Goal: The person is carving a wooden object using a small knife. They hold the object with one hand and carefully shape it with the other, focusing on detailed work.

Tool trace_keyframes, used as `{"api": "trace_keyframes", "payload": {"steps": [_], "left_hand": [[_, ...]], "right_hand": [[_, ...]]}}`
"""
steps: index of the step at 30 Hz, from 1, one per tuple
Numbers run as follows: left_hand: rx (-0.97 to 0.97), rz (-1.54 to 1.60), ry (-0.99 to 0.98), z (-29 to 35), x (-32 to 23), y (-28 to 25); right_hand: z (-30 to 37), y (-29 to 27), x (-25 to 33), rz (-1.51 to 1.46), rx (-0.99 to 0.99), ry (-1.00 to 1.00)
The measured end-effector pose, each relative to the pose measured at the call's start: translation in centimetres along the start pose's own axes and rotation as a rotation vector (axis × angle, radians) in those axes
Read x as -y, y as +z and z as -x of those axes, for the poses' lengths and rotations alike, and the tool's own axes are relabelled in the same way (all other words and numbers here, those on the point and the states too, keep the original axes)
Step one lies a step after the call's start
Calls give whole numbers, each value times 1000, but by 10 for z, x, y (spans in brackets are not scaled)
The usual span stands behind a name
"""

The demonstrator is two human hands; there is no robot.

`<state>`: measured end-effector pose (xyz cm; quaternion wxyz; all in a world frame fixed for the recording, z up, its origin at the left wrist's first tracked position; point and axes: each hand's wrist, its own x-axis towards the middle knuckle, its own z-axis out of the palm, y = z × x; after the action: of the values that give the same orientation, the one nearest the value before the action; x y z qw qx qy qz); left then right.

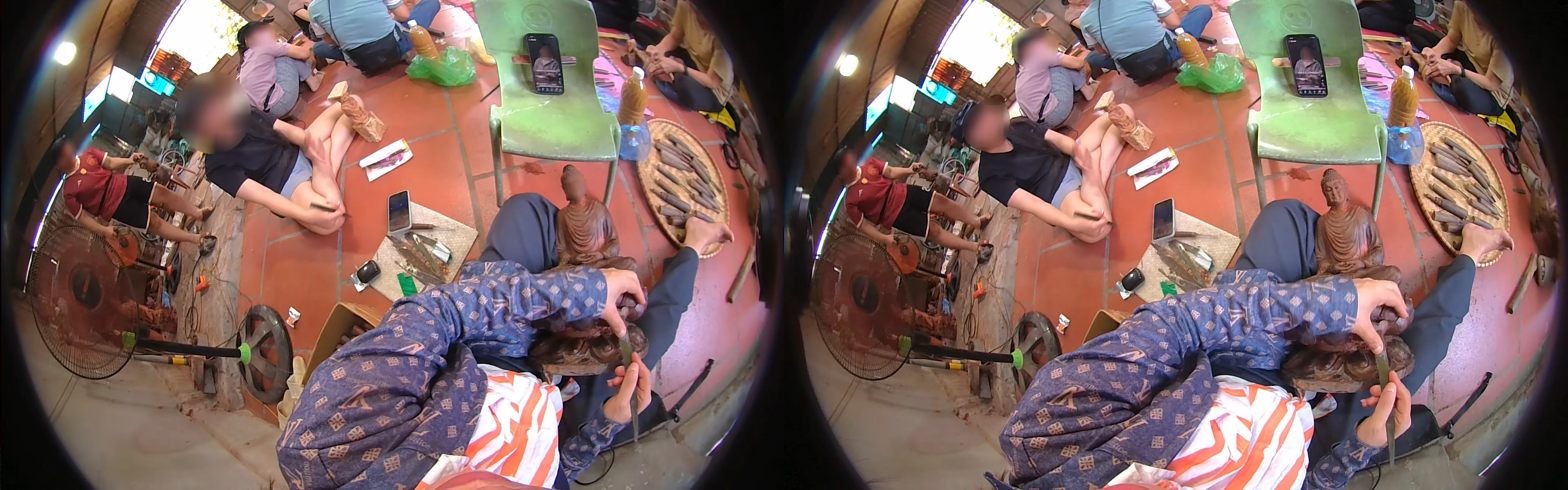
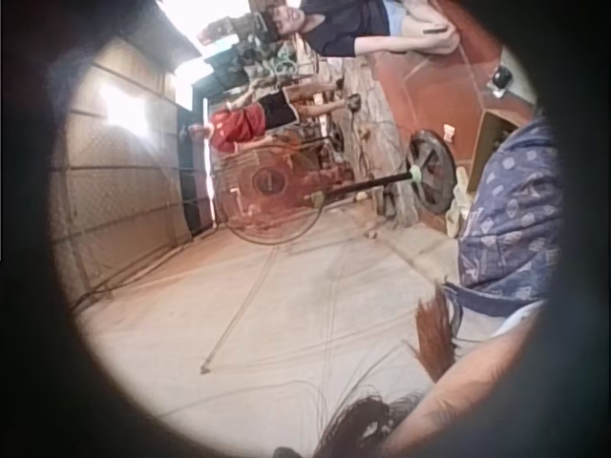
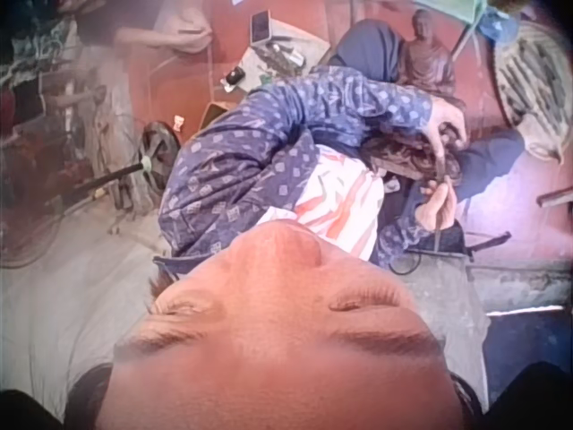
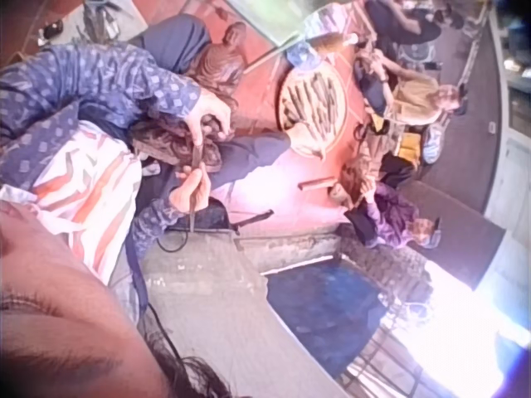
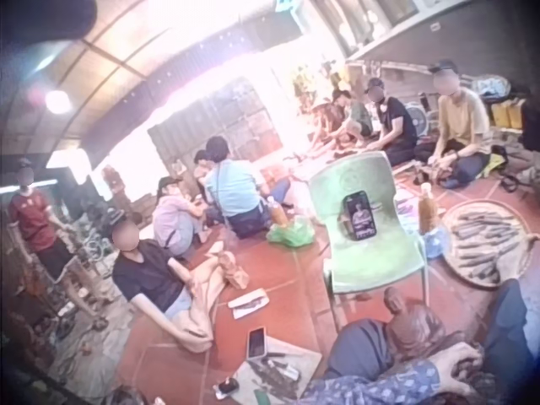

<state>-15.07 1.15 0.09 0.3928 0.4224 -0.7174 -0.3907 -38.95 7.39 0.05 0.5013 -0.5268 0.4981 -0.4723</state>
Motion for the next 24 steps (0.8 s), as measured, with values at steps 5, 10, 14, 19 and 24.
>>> {"api": "trace_keyframes", "payload": {"steps": [5, 10, 14, 19, 24], "left_hand": [[-49, -176, -120, 5, -27, 15], [-37, -35, -20, 5, -7, 9], [1, -36, 21, 0, 2, 8], [-19, -85, -134, 4, -23, 12], [-11, 43, 55, 3, 10, 6]], "right_hand": [[5, -9, -5, 78, -37, 20], [4, -2, 5, 39, 15, -10], [3, -2, -8, 0, 20, 12], [8, -3, -1, 61, -26, -18], [6, 2, -3, 8, 133, -158]]}}
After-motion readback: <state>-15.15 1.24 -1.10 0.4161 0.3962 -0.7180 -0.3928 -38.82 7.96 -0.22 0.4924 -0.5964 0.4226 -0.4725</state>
